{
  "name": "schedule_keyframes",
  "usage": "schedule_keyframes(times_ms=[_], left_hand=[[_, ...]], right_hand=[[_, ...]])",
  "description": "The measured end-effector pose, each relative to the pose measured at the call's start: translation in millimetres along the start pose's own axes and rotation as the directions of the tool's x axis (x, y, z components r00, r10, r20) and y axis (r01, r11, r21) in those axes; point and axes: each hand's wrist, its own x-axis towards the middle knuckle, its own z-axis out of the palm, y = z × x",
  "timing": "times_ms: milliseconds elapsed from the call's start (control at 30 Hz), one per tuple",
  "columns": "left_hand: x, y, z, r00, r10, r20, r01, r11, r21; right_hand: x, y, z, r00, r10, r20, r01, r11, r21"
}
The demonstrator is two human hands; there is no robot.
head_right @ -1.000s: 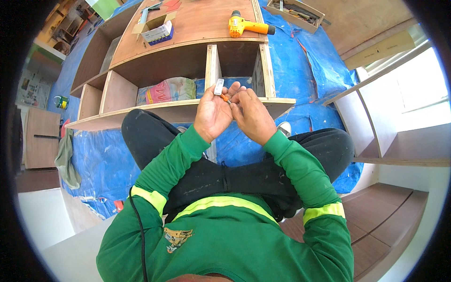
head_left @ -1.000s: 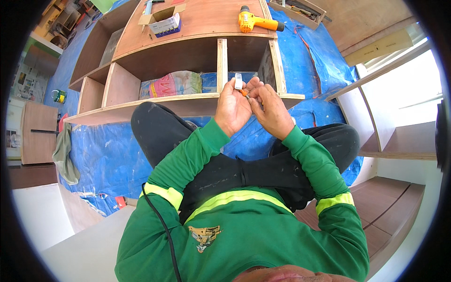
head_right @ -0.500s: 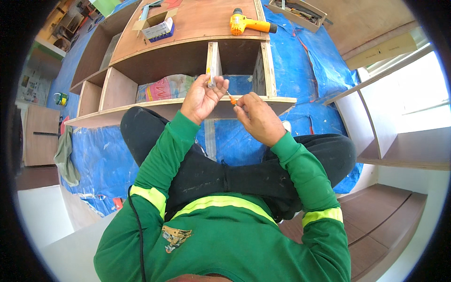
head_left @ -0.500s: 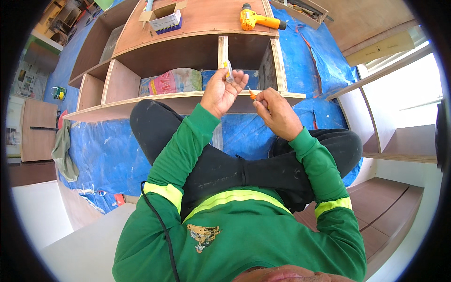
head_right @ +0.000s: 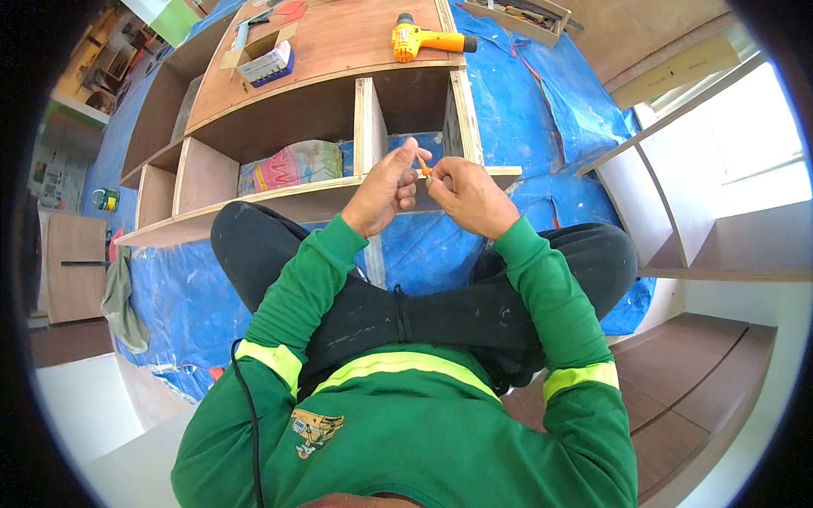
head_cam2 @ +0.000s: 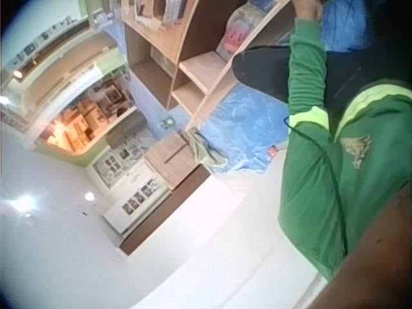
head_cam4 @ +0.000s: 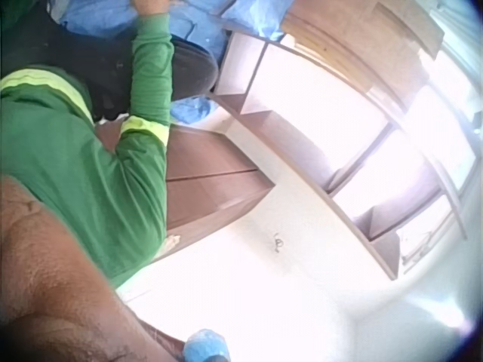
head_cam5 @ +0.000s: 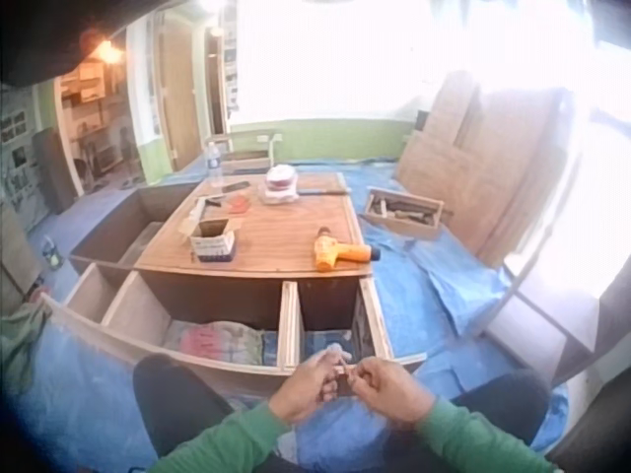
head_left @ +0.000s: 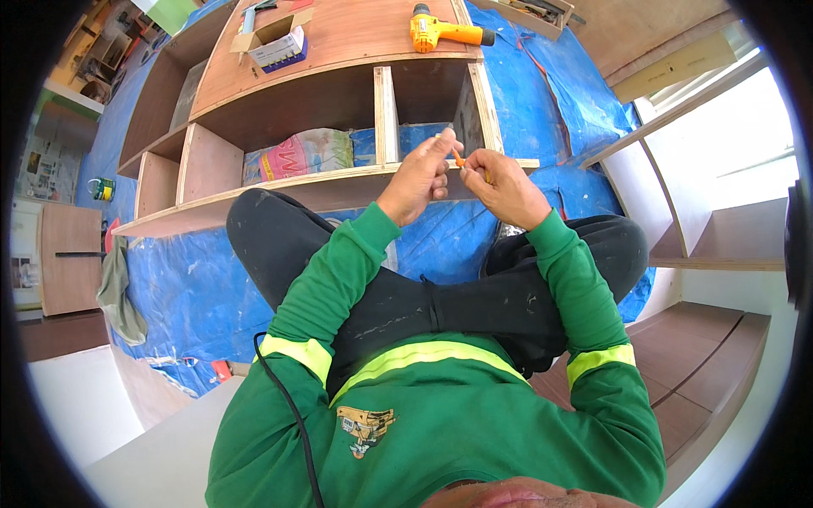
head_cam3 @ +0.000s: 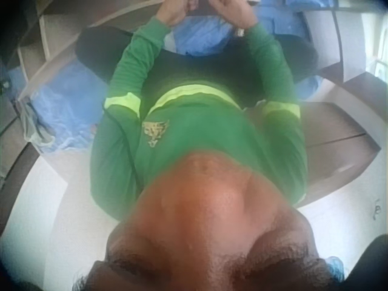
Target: The person assembles a wooden shelving unit by attaching a side panel using a cordless drill and screws. They position the panel, drill screws into pre-drilled holes, and secure the panel to the frame.
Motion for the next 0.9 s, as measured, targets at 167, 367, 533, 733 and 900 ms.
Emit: schedule_keyframes(times_ms=[167,367,533,733,900], left_hand=[[5.2,-18.6,-8.5,0.998,0.067,0.007,-0.066,0.952,0.3],[12.5,-13.0,-14.4,0.996,-0.074,-0.049,0.064,0.982,-0.178],[15.2,-14.2,-27.8,0.988,-0.15,-0.033,0.12,0.886,-0.449],[13.0,-16.1,-24.5,0.992,-0.122,-0.015,0.099,0.863,-0.496],[12.6,-16.6,-21.1,0.995,-0.013,-0.098,-0.027,0.917,-0.399]], right_hand=[[-0.5,6.4,0.0,0.996,-0.006,0.09,0.009,0.999,-0.033],[4.9,10.7,-5.8,0.938,0.309,0.158,-0.338,0.707,0.621],[4.4,1.4,-4.9,0.958,0.264,0.11,-0.239,0.529,0.814],[10.4,11.3,0.7,0.979,0.203,0.029,-0.153,0.625,0.765],[11.5,14.5,6.5,0.993,0.112,-0.047,-0.058,0.779,0.624]])
